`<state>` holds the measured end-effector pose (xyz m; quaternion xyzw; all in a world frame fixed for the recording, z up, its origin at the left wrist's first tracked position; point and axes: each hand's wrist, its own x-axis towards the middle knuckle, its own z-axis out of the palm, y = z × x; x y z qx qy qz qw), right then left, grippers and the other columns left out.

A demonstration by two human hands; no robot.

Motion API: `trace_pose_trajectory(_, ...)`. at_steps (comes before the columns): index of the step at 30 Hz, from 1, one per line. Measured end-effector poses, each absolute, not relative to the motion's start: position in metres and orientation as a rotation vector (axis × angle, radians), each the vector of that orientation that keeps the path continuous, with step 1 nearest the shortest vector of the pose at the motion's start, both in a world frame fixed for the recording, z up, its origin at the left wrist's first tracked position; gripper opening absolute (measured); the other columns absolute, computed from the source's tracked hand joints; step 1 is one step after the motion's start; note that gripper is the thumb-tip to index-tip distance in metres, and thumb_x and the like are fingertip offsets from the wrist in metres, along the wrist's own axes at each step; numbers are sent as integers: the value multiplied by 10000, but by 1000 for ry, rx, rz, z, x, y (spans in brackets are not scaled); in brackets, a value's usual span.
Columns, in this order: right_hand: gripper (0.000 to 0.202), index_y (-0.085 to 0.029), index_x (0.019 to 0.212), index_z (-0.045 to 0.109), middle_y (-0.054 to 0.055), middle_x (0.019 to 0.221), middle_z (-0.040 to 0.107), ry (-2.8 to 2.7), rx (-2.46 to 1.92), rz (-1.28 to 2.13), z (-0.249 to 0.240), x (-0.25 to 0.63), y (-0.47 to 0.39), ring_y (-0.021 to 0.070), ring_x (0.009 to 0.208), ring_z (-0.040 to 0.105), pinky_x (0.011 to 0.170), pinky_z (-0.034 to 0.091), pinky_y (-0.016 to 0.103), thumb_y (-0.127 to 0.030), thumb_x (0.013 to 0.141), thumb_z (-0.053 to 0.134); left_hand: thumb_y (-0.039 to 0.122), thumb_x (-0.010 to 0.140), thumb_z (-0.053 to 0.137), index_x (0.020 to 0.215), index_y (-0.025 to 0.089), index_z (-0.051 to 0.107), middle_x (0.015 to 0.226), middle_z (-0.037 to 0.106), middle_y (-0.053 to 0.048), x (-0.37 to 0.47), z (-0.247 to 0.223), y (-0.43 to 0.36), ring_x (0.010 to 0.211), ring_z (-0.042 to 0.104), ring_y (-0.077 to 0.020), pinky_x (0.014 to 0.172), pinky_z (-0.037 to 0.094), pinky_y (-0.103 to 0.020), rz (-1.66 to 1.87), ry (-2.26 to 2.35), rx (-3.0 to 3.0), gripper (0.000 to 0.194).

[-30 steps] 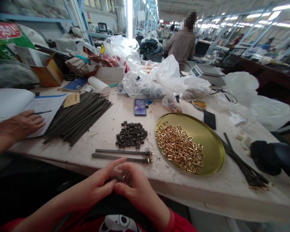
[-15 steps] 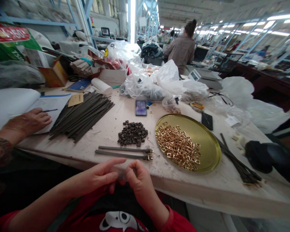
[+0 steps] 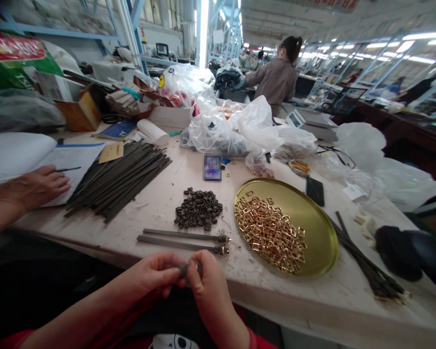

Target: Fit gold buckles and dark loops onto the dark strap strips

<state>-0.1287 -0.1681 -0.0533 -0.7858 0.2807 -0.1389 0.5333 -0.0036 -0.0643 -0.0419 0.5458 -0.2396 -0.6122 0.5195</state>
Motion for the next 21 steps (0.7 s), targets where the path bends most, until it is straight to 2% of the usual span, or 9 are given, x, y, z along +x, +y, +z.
trace_pose_trajectory(5, 283, -189, 779, 489, 20, 710, 526, 615, -1932, -351, -61, -130, -171, 149, 654, 506, 593, 392, 263, -418, 881, 357, 377, 713, 609, 826, 117, 571, 690, 606, -9, 0, -51, -75, 519, 493, -79, 462, 284, -188, -1478, -597, 1343, 286)
trace_pose_trajectory(8, 291, -188, 969, 491, 46, 862, 571, 528, -1846, -325, -65, -133, -174, 148, 729, 551, 663, 435, 268, -417, 902, 324, 391, 705, 603, 827, 123, 566, 700, 599, -1, 1, -45, -81, 522, 483, -81, 470, 317, -189, -1501, -631, 1369, 296)
trace_pose_trajectory(11, 334, -215, 1115, 454, 55, 1037, 568, 515, -1762, -291, -66, -137, -179, 157, 899, 552, 786, 436, 273, -440, 903, 327, 416, 757, 543, 831, 138, 556, 669, 588, 15, 5, -34, -82, 497, 451, -78, 460, 321, -187, -1551, -759, 1503, 288)
trace_pose_trajectory(13, 342, -229, 1112, 472, 45, 1061, 565, 532, -1750, -281, -64, -139, -181, 161, 957, 531, 826, 422, 271, -458, 899, 332, 426, 813, 464, 787, 150, 546, 628, 565, 28, 8, -27, -81, 483, 426, -77, 449, 301, -185, -1546, -905, 1644, 289)
trace_pose_trajectory(16, 344, -242, 1119, 480, 34, 1037, 578, 493, -1756, -245, -61, -142, -181, 154, 923, 543, 804, 435, 261, -460, 902, 326, 402, 860, 382, 713, 158, 545, 611, 535, 31, 8, -19, -78, 532, 443, -90, 492, 326, -191, -1449, -1147, 1815, 329)
trace_pose_trajectory(21, 334, -251, 1185, 439, 45, 1142, 564, 408, -1904, -210, -57, -146, -180, 174, 1045, 518, 882, 409, 306, -408, 918, 314, 349, 877, 333, 766, 164, 562, 651, 550, 24, 1, -8, -76, 545, 479, -93, 514, 355, -188, -1405, -1280, 1885, 315)
